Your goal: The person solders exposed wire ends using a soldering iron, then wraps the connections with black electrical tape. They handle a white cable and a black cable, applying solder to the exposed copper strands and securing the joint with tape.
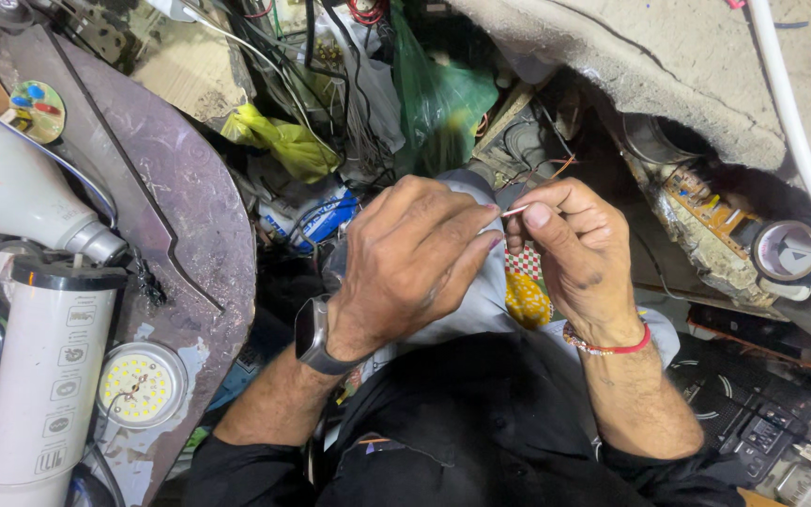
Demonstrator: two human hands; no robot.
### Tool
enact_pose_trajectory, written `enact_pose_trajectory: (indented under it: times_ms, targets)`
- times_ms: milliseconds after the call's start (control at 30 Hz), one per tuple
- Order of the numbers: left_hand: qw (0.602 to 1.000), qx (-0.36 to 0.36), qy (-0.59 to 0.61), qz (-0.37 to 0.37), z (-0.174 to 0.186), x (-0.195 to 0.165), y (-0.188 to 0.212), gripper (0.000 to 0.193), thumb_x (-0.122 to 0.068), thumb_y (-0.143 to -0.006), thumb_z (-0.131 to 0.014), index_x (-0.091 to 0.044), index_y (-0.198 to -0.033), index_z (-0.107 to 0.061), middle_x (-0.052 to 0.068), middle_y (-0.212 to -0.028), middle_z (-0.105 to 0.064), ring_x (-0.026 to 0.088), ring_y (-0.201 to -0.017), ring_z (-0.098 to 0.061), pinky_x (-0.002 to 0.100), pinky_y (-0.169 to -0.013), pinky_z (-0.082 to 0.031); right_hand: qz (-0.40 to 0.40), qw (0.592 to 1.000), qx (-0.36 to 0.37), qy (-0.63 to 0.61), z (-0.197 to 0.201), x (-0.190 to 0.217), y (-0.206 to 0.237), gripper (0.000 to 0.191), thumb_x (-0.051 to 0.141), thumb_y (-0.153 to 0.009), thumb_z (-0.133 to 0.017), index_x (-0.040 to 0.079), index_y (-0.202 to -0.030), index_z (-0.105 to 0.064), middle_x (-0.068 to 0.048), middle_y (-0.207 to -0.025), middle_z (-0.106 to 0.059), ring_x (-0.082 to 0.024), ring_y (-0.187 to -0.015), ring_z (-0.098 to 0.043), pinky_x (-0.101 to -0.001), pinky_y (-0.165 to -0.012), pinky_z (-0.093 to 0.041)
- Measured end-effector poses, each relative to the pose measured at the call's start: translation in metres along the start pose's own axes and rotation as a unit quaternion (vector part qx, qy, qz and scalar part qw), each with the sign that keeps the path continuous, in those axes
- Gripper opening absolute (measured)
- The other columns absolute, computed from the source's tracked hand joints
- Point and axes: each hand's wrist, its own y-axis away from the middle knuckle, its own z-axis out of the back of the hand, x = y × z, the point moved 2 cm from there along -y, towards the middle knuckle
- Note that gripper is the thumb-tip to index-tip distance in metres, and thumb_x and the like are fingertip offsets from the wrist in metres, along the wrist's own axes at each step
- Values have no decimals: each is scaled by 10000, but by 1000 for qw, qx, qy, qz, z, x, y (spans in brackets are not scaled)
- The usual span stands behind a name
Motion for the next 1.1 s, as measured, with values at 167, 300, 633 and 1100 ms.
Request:
enact_pose_trajectory:
  times_ms: [167,300,633,1100]
  targets:
    - [1000,3,-1,10,-6,2,1,180,-48,-910,-789,-24,-1068,-706,67,-1016,-695,256,-962,-666,380,-808,-502,-3,1000,-3,-4,1,-2,2,149,87,-1038,-687,-42,-1099,-642,-101,-981,-689,-149,-864,-641,-299,-827,-540]
    - [1000,5,-5,-1,-10,6,1,141,-62,-890,-774,-20,-1002,-698,73,-958,-677,264,-894,-645,393,-760,-475,-11,1000,-7,13,1,-4,2,152,90,-1039,-694,-41,-1100,-645,-91,-965,-683,-133,-850,-633,-284,-807,-531]
    - [1000,9,8,12,-17,11,5,143,-57,-896,-732,-9,-1014,-666,97,-972,-674,279,-888,-629,400,-772,-461,-22,1000,-1,13,3,-10,-1,139,80,-1031,-680,-29,-1108,-641,-75,-950,-684,-123,-840,-643,-274,-787,-540]
    - [997,-49,-64,6,-18,19,12,160,-20,-769,-709,-27,-876,-590,107,-812,-551,309,-762,-538,435,-685,-394,57,975,-2,217,-7,-7,0,115,81,-1044,-669,-19,-1100,-668,-51,-990,-693,-93,-885,-640,-250,-814,-536]
